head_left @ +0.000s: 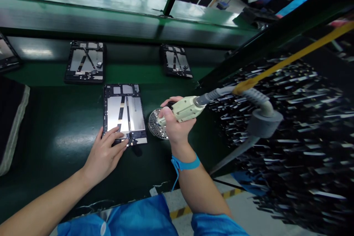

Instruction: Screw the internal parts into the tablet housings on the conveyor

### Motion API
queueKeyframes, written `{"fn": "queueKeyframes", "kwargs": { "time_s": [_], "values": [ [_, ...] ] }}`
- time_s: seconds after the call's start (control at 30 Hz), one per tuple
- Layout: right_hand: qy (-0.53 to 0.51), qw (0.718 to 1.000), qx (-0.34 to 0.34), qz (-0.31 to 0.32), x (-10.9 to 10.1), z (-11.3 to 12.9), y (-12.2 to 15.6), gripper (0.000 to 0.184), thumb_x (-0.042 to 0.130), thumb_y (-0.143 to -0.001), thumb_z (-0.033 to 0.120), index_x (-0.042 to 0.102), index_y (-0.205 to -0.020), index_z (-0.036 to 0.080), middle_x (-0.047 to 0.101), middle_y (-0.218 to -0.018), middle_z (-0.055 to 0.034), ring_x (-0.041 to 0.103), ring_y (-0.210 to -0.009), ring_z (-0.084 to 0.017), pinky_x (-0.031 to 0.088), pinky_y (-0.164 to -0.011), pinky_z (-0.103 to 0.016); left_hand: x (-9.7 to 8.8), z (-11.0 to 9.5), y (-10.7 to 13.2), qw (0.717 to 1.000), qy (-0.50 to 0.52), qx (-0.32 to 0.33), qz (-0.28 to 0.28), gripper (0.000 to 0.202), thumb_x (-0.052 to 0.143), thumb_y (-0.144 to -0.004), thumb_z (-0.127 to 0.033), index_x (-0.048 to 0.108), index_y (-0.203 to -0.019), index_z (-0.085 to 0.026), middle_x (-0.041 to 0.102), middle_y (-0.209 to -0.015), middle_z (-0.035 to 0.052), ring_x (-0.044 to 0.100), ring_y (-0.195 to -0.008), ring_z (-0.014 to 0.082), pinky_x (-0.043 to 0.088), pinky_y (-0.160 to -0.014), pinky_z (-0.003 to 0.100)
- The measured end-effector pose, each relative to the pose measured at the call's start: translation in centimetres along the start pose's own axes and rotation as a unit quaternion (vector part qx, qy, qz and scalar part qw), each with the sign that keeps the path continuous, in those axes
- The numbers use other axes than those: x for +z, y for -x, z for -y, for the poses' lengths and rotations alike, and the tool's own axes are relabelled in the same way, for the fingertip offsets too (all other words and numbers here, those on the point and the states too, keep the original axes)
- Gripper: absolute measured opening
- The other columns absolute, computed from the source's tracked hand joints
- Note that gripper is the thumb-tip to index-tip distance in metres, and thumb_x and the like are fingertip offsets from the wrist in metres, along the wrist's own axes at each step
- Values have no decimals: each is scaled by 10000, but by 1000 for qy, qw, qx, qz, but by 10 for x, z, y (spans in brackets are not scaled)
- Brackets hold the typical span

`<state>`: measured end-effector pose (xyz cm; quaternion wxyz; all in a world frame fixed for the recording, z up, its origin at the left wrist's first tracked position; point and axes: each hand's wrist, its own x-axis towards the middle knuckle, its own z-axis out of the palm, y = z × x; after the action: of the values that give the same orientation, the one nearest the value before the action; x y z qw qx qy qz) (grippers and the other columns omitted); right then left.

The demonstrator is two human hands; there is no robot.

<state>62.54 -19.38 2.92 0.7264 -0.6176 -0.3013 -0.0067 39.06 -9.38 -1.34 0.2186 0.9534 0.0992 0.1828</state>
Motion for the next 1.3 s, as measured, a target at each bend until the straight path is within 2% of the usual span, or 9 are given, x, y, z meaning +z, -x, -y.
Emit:
{"fn": "queueKeyframes", "kwargs": {
  "time_s": [0.3, 0.47, 0.53, 0.6, 0.7, 0.77, 1.13, 1.23, 1.3],
  "values": [
    [10, 1000, -4, -3, 0, -1, 0, 258, 743, -801, 231, 642, -1038, 237, 687, -829, 20, 657, -592, -130, 583, -573, -302, 0, 1, 0, 1000, 5, -4, 3, 252, 558, -1023, -172, 727, -1195, -244, 686, -1256, 86, 558, -1355, 319, 383, -1140, 712],
    [-37, 999, -11, -15, 3, 20, 1, 235, 733, -837, 253, 627, -1047, 243, 674, -873, 19, 616, -508, -102, 530, -493, -272, 5, 3, -11, 1000, 6, -6, 0, 244, 542, -1031, -183, 738, -1163, -244, 695, -1244, 94, 559, -1348, 323, 376, -1128, 716],
    [-77, 997, -10, 12, 8, 31, 8, 240, 725, -857, 269, 618, -1071, 258, 669, -888, 22, 623, -505, -105, 526, -483, -272, 7, 3, -16, 1000, 8, -9, 0, 245, 537, -1035, -189, 740, -1160, -245, 694, -1241, 96, 560, -1343, 321, 385, -1117, 705],
    [-115, 991, 1, 69, 15, 37, 19, 260, 713, -882, 300, 603, -1117, 276, 672, -929, 17, 637, -519, -112, 534, -485, -279, 7, 4, -19, 1000, 11, -10, -4, 247, 539, -1034, -189, 740, -1164, -251, 693, -1239, 91, 560, -1341, 314, 390, -1117, 688],
    [-133, 978, 24, 156, 23, 37, 37, 292, 720, -893, 330, 597, -1154, 285, 678, -975, -1, 655, -578, -123, 550, -522, -290, 7, 4, -20, 1000, 14, -7, -14, 243, 549, -1030, -188, 738, -1167, -257, 693, -1237, 82, 560, -1340, 307, 386, -1125, 666],
    [-132, 974, 33, 182, 26, 34, 44, 300, 734, -885, 328, 605, -1152, 282, 679, -988, -11, 658, -619, -130, 559, -556, -300, 7, 3, -20, 1000, 14, -5, -18, 242, 548, -1031, -191, 737, -1167, -258, 694, -1239, 77, 559, -1338, 305, 377, -1133, 663],
    [-65, 982, 13, 177, 33, 22, 48, 233, 722, -876, 333, 637, -1082, 265, 673, -938, -20, 680, -703, -172, 598, -632, -350, 6, 4, -20, 999, 35, -23, 8, 282, 536, -1032, -199, 727, -1218, -293, 681, -1272, 78, 527, -1376, 305, 328, -1153, 692],
    [-27, 979, -12, 200, 25, 30, 41, 167, 722, -860, 327, 671, -1000, 251, 685, -849, -7, 677, -681, -180, 590, -651, -359, 11, 6, -24, 999, 34, -33, 8, 293, 541, -1024, -200, 717, -1234, -300, 683, -1281, 79, 520, -1387, 306, 307, -1156, 695],
    [28, 973, -27, 227, 27, 35, 38, 92, 752, -831, 302, 704, -873, 236, 687, -752, -1, 658, -642, -181, 575, -635, -345, 14, 3, -26, 999, 21, -39, 8, 275, 556, -1013, -228, 725, -1219, -298, 691, -1280, 86, 527, -1380, 310, 318, -1144, 694]
  ]
}}
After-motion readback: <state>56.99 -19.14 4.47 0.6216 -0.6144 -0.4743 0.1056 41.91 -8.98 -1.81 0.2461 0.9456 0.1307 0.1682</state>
